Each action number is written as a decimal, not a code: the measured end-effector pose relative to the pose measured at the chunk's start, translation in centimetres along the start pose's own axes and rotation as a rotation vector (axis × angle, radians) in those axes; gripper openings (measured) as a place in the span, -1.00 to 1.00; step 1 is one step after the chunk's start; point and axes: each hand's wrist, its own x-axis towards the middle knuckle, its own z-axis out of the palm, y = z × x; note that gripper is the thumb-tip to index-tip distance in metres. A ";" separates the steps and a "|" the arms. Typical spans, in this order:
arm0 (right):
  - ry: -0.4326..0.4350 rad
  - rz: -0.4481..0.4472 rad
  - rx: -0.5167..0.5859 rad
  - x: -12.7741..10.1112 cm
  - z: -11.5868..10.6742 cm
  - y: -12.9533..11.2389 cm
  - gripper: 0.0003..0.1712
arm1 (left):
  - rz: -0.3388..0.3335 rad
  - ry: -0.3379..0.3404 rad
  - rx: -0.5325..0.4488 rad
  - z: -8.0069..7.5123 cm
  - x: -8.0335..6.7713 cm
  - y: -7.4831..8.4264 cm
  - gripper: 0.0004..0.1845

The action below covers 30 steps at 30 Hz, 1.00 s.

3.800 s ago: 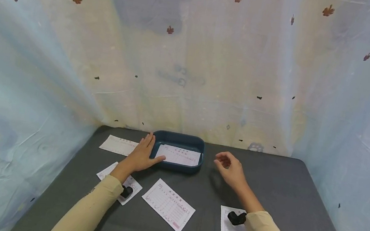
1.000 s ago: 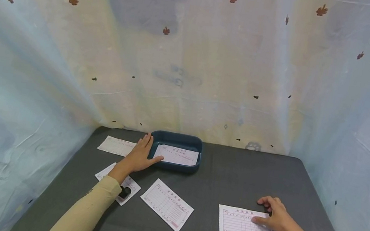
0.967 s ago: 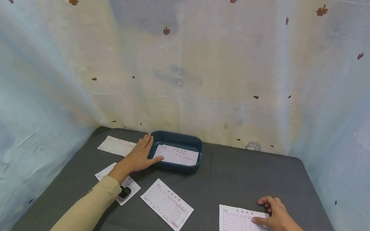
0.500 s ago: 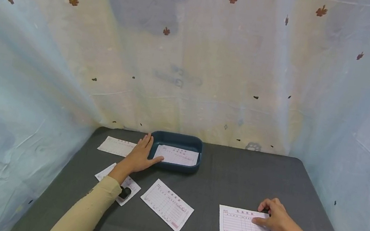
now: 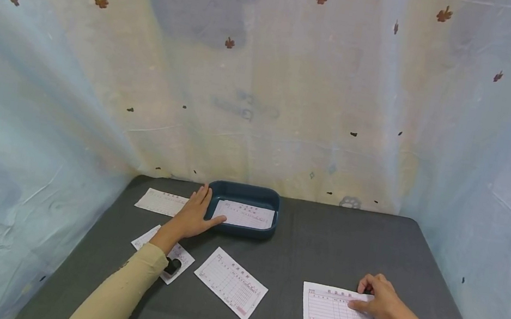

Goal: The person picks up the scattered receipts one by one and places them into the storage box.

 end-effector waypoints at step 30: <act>-0.083 -0.083 0.100 1.0 -1.1 -0.2 -0.96 | -0.008 0.008 0.002 -0.5 -0.4 0.4 0.24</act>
